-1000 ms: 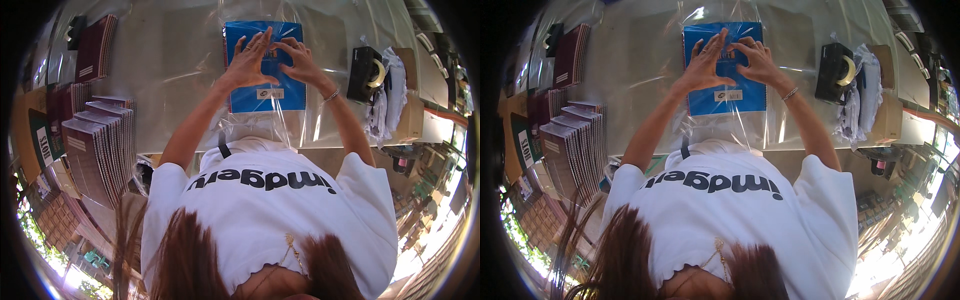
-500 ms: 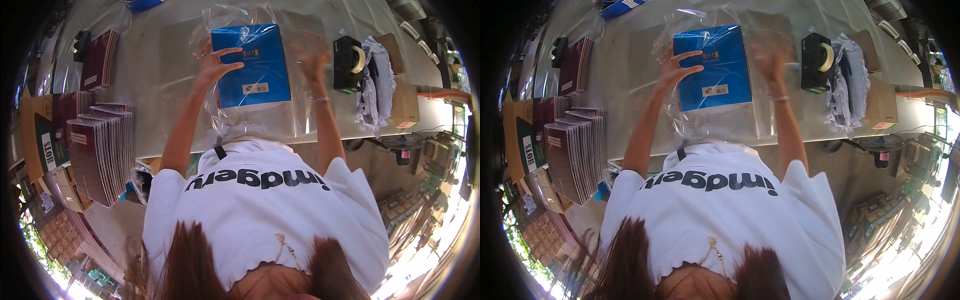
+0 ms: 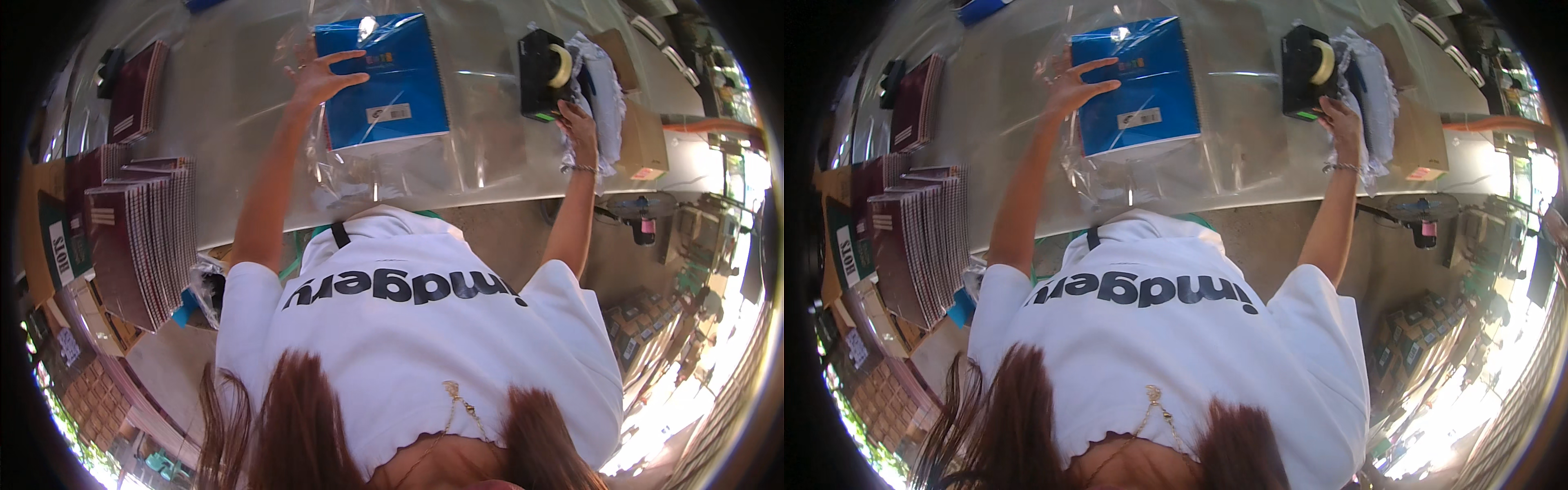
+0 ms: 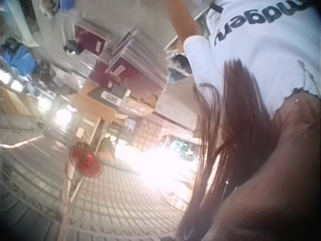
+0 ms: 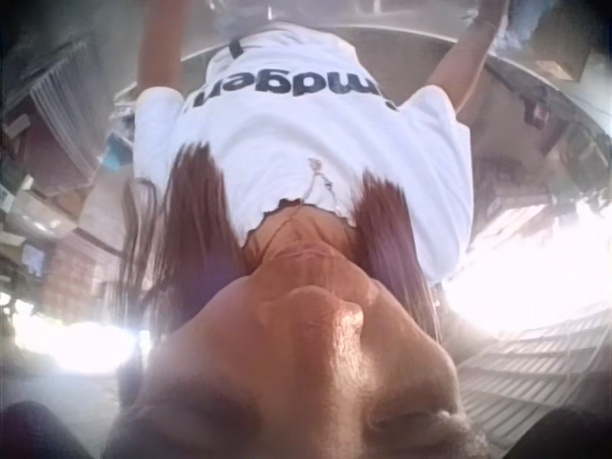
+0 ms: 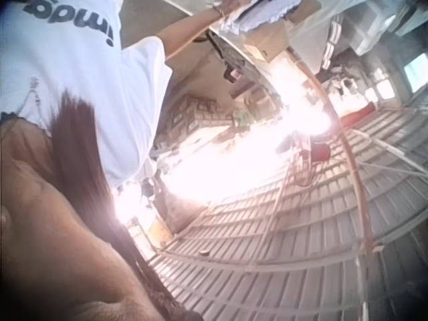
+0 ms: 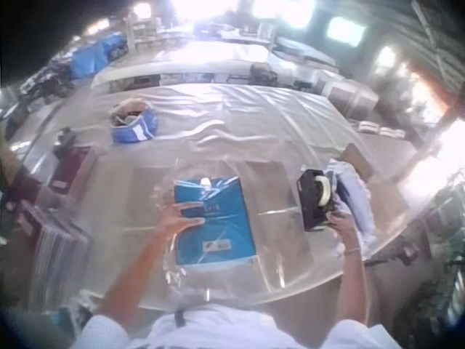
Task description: The person wraps notebooks in plastic film and applies adhesive tape. The person stacks notebooks on a table and secures the plastic wrapping around a stack by hand and with tape.
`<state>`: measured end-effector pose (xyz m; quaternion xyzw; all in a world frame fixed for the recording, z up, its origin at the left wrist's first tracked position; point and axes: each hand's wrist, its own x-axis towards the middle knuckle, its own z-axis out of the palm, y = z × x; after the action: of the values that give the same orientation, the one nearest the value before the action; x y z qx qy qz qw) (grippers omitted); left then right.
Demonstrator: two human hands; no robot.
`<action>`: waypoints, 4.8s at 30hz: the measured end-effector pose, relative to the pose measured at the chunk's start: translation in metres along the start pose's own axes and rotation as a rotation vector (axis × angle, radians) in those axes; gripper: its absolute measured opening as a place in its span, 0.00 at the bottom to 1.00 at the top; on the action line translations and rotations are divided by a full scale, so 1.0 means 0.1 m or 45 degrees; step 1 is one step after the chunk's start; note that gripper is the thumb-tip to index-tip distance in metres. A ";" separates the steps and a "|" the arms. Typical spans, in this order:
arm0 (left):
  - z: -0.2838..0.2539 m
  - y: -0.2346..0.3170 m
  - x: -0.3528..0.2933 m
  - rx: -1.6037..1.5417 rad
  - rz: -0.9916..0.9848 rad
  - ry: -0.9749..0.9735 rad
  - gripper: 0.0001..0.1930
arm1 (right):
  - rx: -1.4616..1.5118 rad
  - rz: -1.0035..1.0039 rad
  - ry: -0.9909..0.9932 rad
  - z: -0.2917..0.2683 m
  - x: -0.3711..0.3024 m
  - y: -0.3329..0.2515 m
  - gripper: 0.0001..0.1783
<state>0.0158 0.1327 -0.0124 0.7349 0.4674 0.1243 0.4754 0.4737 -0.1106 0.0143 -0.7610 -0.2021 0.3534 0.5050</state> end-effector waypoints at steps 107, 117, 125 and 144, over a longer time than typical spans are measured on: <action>-0.70 -0.12 1.04 -0.499 -0.138 -0.227 0.18 | -0.139 -0.274 -0.923 3.04 0.76 -0.75 0.17; -0.66 -0.09 1.32 -0.060 -0.233 -0.215 0.13 | -0.511 -0.108 -1.122 3.19 1.10 -0.86 0.18; -0.32 0.33 1.10 0.466 0.373 0.748 0.13 | -0.870 -0.281 -1.028 3.37 1.26 -0.79 0.16; 0.03 0.66 1.33 0.608 0.107 -0.345 0.41 | -0.397 -0.332 -0.868 3.92 1.12 -0.91 0.19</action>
<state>0.1257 0.2309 0.0054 0.8549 0.3847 -0.0694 0.3412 0.2620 0.2463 -0.0347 -0.6356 -0.5045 0.4836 0.3281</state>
